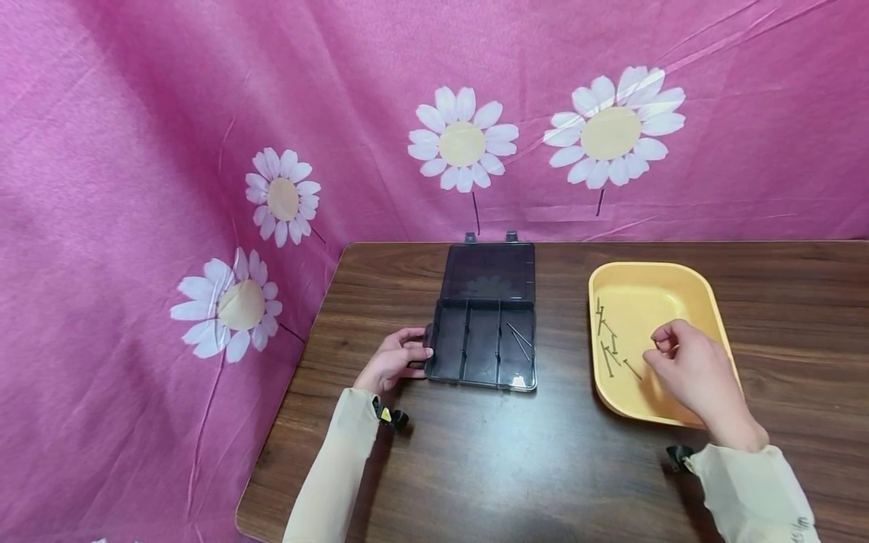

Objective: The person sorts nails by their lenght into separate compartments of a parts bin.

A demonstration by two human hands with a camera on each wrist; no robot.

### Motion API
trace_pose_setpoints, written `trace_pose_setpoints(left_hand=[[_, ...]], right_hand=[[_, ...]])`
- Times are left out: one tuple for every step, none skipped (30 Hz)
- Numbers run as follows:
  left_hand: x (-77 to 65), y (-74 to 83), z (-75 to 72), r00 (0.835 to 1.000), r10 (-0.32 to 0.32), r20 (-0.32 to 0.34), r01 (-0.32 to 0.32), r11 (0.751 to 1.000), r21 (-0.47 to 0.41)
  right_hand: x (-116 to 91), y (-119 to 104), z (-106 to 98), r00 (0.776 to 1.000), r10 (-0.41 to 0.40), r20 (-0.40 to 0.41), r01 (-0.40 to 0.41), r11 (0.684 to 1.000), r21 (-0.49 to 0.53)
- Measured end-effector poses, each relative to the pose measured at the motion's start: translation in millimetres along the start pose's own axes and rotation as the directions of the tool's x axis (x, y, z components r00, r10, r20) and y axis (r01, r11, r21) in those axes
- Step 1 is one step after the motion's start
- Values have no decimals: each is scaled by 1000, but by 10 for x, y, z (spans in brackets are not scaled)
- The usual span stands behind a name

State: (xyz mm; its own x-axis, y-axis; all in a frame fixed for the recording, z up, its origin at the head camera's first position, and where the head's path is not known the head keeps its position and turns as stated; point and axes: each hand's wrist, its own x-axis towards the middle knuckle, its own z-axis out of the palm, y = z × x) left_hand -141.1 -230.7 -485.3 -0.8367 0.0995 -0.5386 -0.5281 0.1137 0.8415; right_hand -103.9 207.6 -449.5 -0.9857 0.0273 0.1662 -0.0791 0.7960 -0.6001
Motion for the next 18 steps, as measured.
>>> trace_pose_setpoints(left_hand=[[-1, 0, 0, 1000, 1, 0, -1, 1000, -1], [-3, 1, 0, 1000, 2, 1, -2, 1000, -2], [0, 1, 1, 1000, 0, 0, 0, 1000, -4], [0, 2, 3, 1000, 0, -1, 0, 1000, -6], [1, 2, 4, 1000, -1, -1, 1, 1000, -8], [0, 3, 6, 1000, -1, -1, 1, 1000, -9], [-2, 3, 6, 1000, -2, -1, 2, 1000, -9], [-3, 4, 7, 1000, -2, -1, 2, 1000, -9], [-4, 5, 8, 1000, -3, -1, 3, 1000, -9], [-8, 7, 9, 1000, -3, 0, 3, 1000, -9], [-10, 8, 8, 1000, -2, 0, 2, 1000, -10], [-10, 7, 8, 1000, -1, 1, 1, 1000, -10], [-10, 6, 8, 1000, 0, 2, 0, 1000, -11], [-8, 5, 7, 1000, 1, 2, -1, 1000, -13], [-5, 3, 7, 1000, 1, 3, -1, 1000, -14], [-3, 1, 7, 1000, 1, 4, -1, 1000, -15], [-1, 0, 7, 1000, 2, 5, -2, 1000, -16], [0, 0, 7, 1000, 2, 5, -2, 1000, -17]], right_hand=[[-1, -4, -8, 1000, -4, -13, 4, 1000, 2], [-2, -9, -16, 1000, -6, -24, 6, 1000, 3], [-2, -14, -21, 999, -7, -33, 7, 1000, 6], [-2, -20, -29, 999, -6, -41, 6, 1000, 8], [-1, -26, -33, 999, -5, -44, 6, 1000, 12], [-1, -33, -38, 999, -4, -46, 5, 1000, 15], [-1, -39, -43, 999, -2, -46, 3, 1000, 17], [-1, -46, -47, 999, -2, -48, 3, 1000, 19], [-2, -52, -50, 999, -3, -50, 4, 1000, 21], [-2, -57, -54, 999, -4, -52, 5, 1000, 22], [-2, -63, -59, 999, -5, -53, 6, 1000, 22], [-2, -68, -64, 999, -5, -53, 7, 1000, 24], [-2, -74, -69, 999, -5, -53, 6, 1000, 25], [-1, -79, -75, 999, -4, -53, 5, 1000, 24], [-1, -84, -79, 999, -3, -52, 4, 1000, 26], [-1, -90, -84, 999, -3, -55, 5, 1000, 26], [-2, -96, -89, 998, -3, -57, 4, 1000, 28], [-2, -100, -92, 998, -4, -59, 5, 1000, 30]])
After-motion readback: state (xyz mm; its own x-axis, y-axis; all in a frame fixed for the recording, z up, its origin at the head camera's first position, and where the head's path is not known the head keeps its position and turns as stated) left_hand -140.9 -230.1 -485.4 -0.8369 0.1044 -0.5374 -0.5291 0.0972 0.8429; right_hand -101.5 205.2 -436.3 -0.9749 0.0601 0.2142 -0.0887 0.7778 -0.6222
